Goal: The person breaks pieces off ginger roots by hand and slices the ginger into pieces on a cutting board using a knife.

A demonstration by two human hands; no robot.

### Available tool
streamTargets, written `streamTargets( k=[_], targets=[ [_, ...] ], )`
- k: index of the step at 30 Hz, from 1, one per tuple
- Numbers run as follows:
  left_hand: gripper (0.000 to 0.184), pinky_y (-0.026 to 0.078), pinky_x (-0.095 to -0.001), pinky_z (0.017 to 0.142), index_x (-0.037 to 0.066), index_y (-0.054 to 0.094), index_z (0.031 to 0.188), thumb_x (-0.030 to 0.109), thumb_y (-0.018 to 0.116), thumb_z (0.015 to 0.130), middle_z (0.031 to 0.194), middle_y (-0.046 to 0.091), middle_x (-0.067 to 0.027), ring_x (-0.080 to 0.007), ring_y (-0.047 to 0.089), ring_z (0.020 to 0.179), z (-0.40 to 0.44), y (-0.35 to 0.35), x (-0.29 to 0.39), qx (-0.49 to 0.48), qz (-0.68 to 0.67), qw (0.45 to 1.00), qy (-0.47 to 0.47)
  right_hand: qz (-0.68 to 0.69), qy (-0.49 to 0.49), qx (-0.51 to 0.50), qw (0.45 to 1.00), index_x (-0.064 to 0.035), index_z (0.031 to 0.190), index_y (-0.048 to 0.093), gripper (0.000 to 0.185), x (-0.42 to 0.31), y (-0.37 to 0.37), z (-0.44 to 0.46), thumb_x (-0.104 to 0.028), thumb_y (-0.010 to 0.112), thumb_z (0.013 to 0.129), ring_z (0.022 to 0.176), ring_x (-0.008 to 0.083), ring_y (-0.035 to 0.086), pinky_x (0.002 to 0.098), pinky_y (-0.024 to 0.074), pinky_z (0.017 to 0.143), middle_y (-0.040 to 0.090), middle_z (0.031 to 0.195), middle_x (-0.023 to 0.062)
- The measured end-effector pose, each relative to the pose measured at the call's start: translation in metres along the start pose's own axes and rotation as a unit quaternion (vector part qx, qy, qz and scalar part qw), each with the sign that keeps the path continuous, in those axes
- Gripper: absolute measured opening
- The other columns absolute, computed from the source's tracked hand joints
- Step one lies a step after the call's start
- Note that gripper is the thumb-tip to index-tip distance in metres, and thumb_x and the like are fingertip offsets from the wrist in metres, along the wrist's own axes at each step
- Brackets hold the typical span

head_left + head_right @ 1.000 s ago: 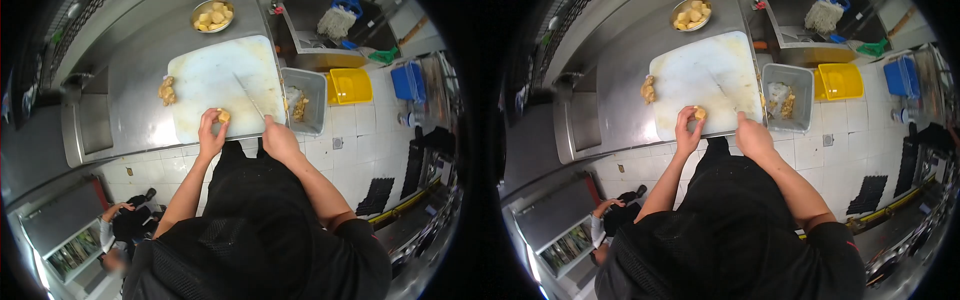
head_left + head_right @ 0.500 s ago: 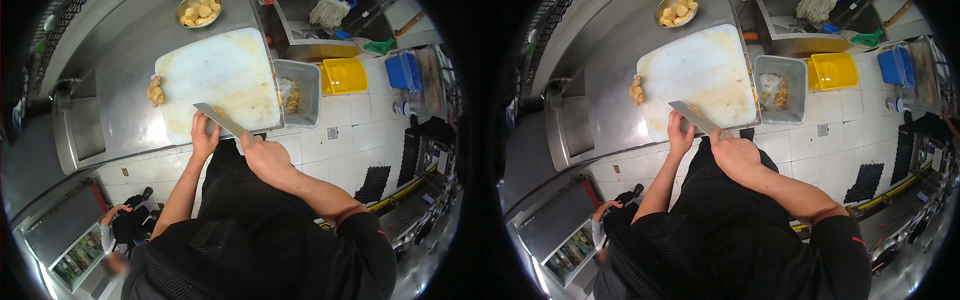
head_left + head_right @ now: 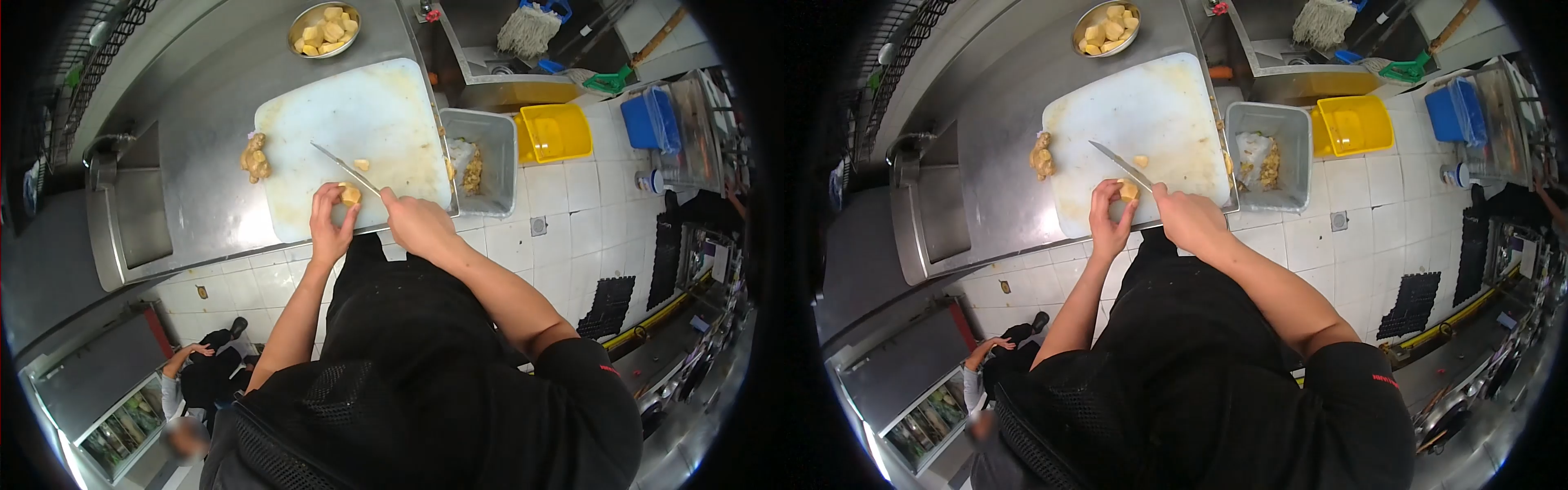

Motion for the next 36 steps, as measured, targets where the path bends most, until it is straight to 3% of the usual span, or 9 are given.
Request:
streamTargets(
  k=[14,18,22,25,28,31,34,35,36],
  targets=[
    [0.035,0.049,-0.0417,0.094,-0.001,0.061,0.121,0.004,0.072,0.088,0.122,0.048,-0.0188,-0.032,0.058,0.106,-0.009,0.009,-0.006,-0.001,0.055,0.998,-0.008,-0.042,-0.041,0.034,0.998,0.0075,0.113,0.049,0.031,-0.017,0.019,-0.045,-0.005,0.058,0.086,0.068,0.0377,0.072,0.048,0.0581,0.058,0.07,0.078,0.0246],
    [0.034,0.048,-0.0424,0.094,0.002,0.062,0.12,0.008,0.074,0.089,0.122,0.048,-0.019,-0.0329,0.055,0.108,-0.007,0.01,-0.007,-0.001,0.057,0.998,-0.002,0.055,-0.022,0.038,0.998,0.006,0.112,0.047,0.028,-0.005,0.039,-0.002,-0.003,0.056,0.087,0.077,0.0467,0.068,0.0563,0.0535,0.069,0.067,0.078,0.0289],
    [0.031,0.054,-0.0392,0.086,0.004,0.063,0.117,0.009,0.075,0.089,0.123,0.048,-0.0156,-0.0292,0.055,0.11,0.002,0.007,-0.002,0.012,0.067,0.998,0.001,0.16,-0.06,0.07,0.983,0.0057,0.109,0.048,0.023,0.012,0.036,0.042,-0.006,0.054,0.09,0.075,0.0477,0.066,0.0547,0.0522,0.07,0.065,0.078,0.0289],
    [0.028,0.051,-0.0433,0.084,0.002,0.065,0.112,0.015,0.076,0.09,0.116,0.053,-0.0184,-0.0329,0.059,0.102,0.009,0.002,0.005,0.006,0.051,0.996,-0.069,0.272,0.002,0.037,0.962,0.0052,0.113,0.056,0.029,0.031,0.03,0.033,-0.011,0.055,0.089,0.088,0.0485,0.066,0.0514,0.0505,0.079,0.066,0.09,0.0315],
    [0.033,0.052,-0.0435,0.079,0.001,0.068,0.105,0.028,0.077,0.09,0.102,0.063,-0.0191,-0.0342,0.063,0.092,0.026,-0.004,-0.003,-0.008,0.082,0.992,-0.092,0.312,0.073,0.093,0.943,0.0052,0.114,0.056,0.029,0.057,0.034,0.001,-0.011,0.054,0.091,0.08,0.0436,0.066,0.0497,0.0514,0.076,0.065,0.085,0.0287],
    [0.059,0.052,-0.0443,0.079,-0.001,0.068,0.105,0.052,0.079,0.083,0.089,0.068,-0.0178,-0.0378,0.065,0.084,0.042,-0.01,0.01,-0.107,0.16,0.962,-0.195,0.299,0.102,0.217,0.924,0.0058,0.113,0.055,0.025,0.078,0.031,-0.033,-0.01,0.052,0.093,0.077,0.0462,0.066,0.0516,0.0505,0.071,0.065,0.082,0.029],
    [0.062,0.053,-0.0425,0.079,0.0,0.068,0.109,0.055,0.079,0.082,0.089,0.068,-0.0169,-0.0368,0.065,0.092,0.047,-0.025,0.026,-0.191,0.201,0.92,-0.277,0.209,0.137,0.292,0.923,0.0053,0.112,0.053,0.022,0.072,0.016,-0.052,-0.009,0.05,0.095,0.077,0.0515,0.064,0.0548,0.0484,0.068,0.065,0.079,0.0309],
    [0.054,0.055,-0.0405,0.081,0.001,0.065,0.117,0.041,0.081,0.084,0.101,0.067,-0.0157,-0.0348,0.064,0.1,0.046,-0.029,0.029,-0.19,0.247,0.92,-0.238,0.215,0.132,0.313,0.916,0.0058,0.11,0.051,0.02,0.067,0.014,-0.054,-0.008,0.051,0.096,0.077,0.0547,0.063,0.058,0.0461,0.066,0.065,0.077,0.0326],
    [0.054,0.055,-0.0405,0.081,0.001,0.065,0.117,0.041,0.081,0.084,0.101,0.067,-0.0157,-0.0348,0.064,0.1,0.04,-0.031,0.023,-0.192,0.245,0.921,-0.236,0.214,0.134,0.314,0.915,0.0058,0.11,0.051,0.02,0.063,0.014,-0.054,-0.008,0.051,0.096,0.077,0.0547,0.063,0.058,0.0461,0.066,0.065,0.077,0.0326]
  ],
)
Point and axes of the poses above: each hand's wrist, its own z-axis towards the middle knuckle, its own y-axis out of the palm, x = y × z, the point moved 2 cm from there along z, towards the middle knuckle
